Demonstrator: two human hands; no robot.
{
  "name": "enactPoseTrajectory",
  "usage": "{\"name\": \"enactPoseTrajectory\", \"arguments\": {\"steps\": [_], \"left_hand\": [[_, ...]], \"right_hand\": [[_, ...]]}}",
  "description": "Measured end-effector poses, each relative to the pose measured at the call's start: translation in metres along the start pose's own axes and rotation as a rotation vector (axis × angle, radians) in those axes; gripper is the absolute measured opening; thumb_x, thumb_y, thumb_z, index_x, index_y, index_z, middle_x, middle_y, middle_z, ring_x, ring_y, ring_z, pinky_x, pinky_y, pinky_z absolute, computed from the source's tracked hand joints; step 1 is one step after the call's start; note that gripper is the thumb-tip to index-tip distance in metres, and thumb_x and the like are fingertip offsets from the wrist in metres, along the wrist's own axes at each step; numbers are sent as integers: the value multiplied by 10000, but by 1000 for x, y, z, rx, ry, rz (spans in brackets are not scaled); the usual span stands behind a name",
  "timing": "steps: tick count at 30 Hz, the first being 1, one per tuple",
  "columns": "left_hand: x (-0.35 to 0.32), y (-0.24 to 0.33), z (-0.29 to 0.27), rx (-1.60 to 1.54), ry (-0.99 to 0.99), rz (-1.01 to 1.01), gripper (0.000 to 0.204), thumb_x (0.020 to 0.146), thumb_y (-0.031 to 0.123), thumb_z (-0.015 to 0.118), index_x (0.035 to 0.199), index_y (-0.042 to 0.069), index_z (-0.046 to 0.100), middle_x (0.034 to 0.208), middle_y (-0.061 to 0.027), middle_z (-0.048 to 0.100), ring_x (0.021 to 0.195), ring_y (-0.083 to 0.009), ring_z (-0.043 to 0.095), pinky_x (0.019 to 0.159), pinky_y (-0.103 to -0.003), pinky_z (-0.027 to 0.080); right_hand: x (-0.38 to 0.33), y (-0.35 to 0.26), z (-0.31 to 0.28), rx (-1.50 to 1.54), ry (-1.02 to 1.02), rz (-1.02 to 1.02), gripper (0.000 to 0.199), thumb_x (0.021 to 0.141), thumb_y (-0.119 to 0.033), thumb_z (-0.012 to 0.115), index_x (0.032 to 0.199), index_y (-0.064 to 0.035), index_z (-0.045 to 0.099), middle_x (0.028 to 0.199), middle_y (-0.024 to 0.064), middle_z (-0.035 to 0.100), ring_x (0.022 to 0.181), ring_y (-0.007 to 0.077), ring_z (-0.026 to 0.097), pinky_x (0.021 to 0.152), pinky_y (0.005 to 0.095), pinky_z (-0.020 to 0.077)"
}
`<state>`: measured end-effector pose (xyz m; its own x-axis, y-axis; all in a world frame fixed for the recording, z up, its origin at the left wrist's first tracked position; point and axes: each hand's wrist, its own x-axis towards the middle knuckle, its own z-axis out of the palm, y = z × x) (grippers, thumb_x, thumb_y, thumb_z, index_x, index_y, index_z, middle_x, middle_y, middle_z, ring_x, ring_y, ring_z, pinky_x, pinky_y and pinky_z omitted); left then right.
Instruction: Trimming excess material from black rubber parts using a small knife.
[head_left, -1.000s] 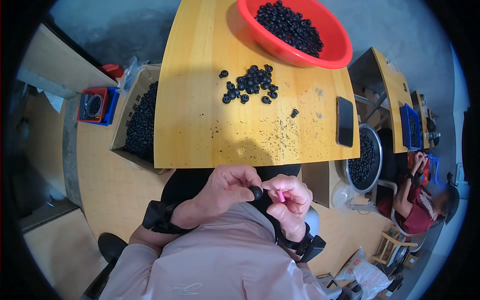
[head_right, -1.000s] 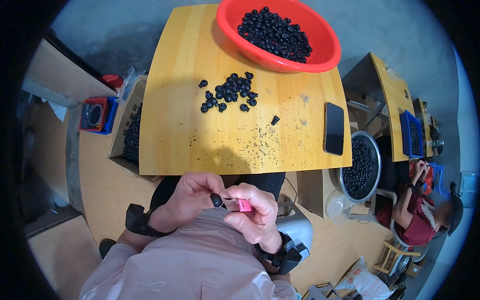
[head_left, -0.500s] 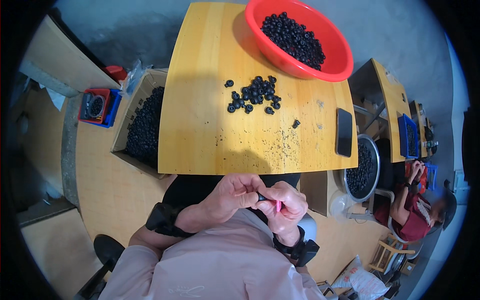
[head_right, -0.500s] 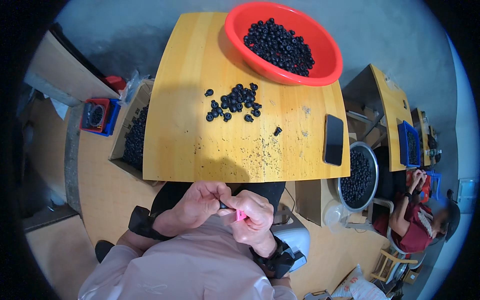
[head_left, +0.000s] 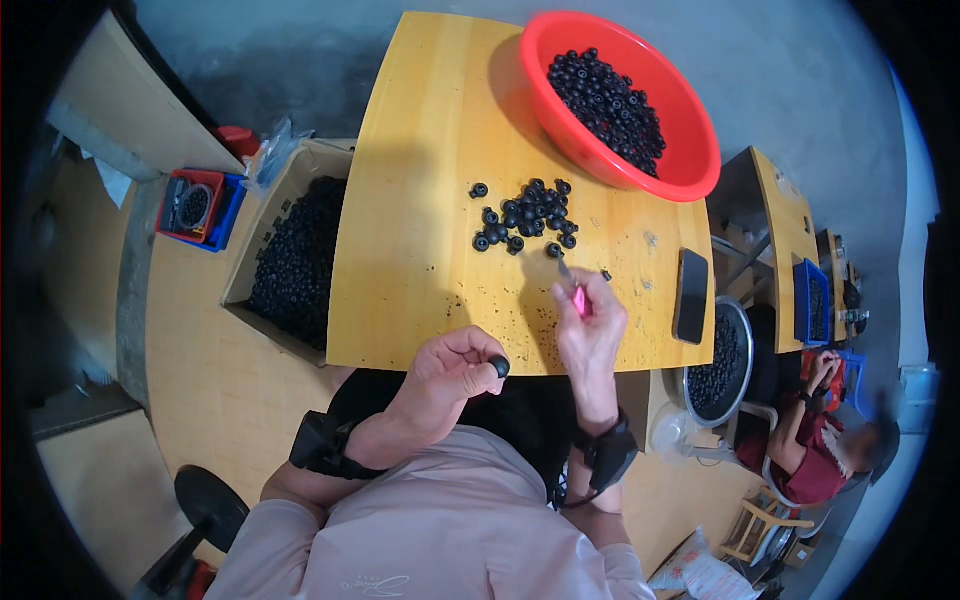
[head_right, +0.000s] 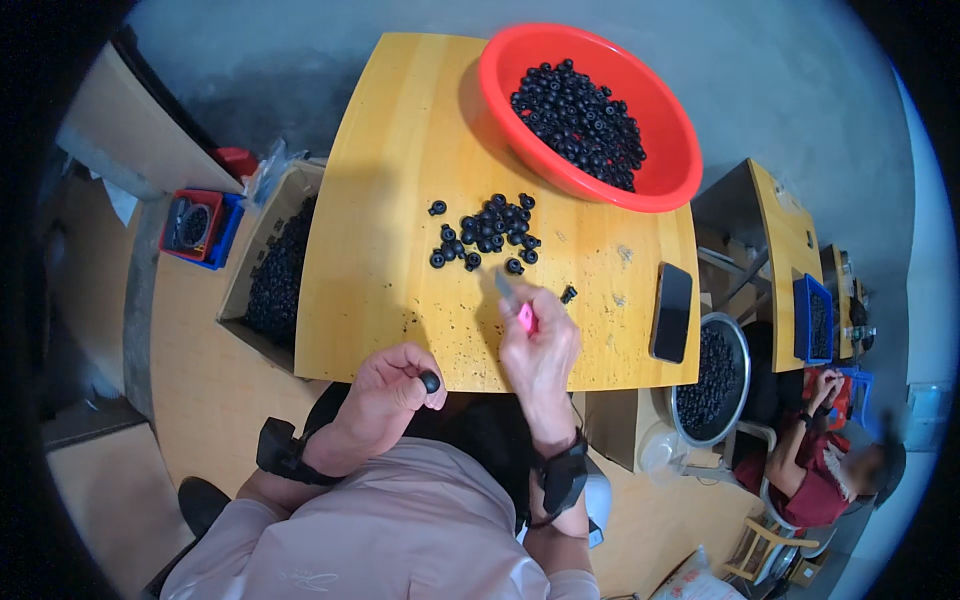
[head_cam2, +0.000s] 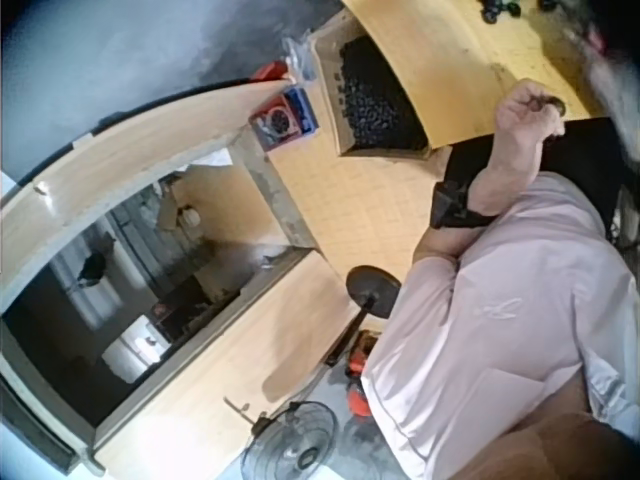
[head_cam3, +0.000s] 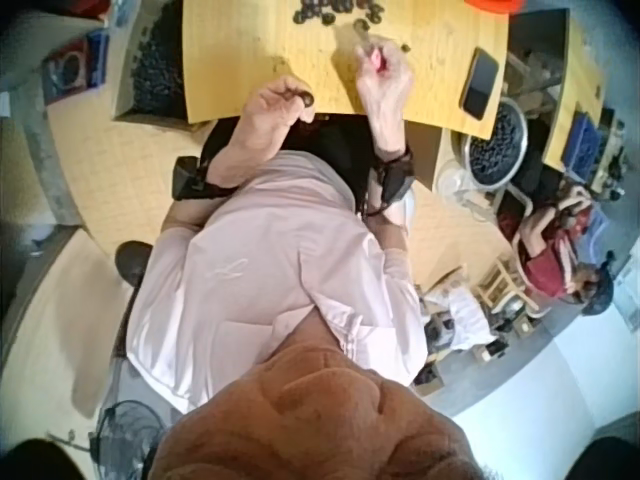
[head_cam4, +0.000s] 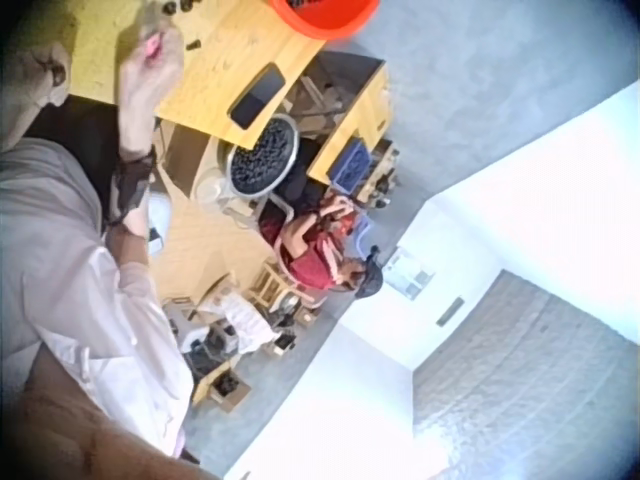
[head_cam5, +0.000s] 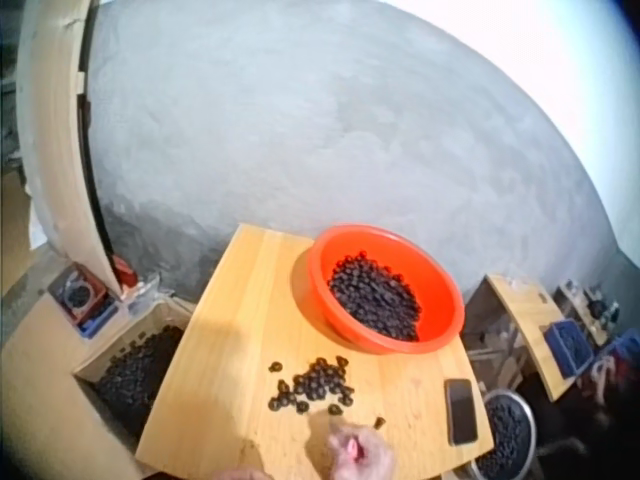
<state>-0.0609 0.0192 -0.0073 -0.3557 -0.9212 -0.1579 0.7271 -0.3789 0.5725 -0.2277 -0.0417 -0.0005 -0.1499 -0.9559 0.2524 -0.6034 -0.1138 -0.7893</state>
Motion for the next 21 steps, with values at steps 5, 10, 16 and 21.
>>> {"name": "enactPoseTrajectory", "arguments": {"steps": [5, 10, 16, 21], "left_hand": [[-2, 6, 0, 70, 41, 29, 127, 776, 75, 635, 840, 12, 545, 743, -42, 564, 679, -95, 525, 660, -218, 431], [-6, 10, 4, 95, 29, 95, 137, 748, 19, 639, 859, 13, 559, 754, -26, 564, 692, -75, 528, 651, -194, 429], [-12, 9, 7, 141, 13, 118, 137, 746, -12, 627, 861, 18, 559, 770, -25, 555, 694, -76, 522, 641, -191, 421], [-15, 7, 14, 148, -21, 96, 129, 754, 4, 630, 857, 21, 554, 770, -26, 548, 691, -79, 517, 638, -195, 414]], "right_hand": [[33, 19, 12, -384, -46, -59, 191, 737, -112, 591, 923, -93, 629, 820, 129, 602, 690, 326, 587, 578, 385, 455], [30, 28, 21, -429, -32, -109, 137, 730, -128, 620, 857, -80, 615, 747, 118, 572, 651, 312, 573, 562, 388, 442], [-2, 3, -3, -7, -59, -52, 152, 685, -48, 677, 787, -26, 566, 690, 80, 513, 603, 195, 491, 558, 286, 391], [-41, -27, -23, 503, -225, 73, 141, 731, 0, 655, 818, -29, 548, 776, 0, 519, 660, 80, 452, 608, 201, 363]]}}
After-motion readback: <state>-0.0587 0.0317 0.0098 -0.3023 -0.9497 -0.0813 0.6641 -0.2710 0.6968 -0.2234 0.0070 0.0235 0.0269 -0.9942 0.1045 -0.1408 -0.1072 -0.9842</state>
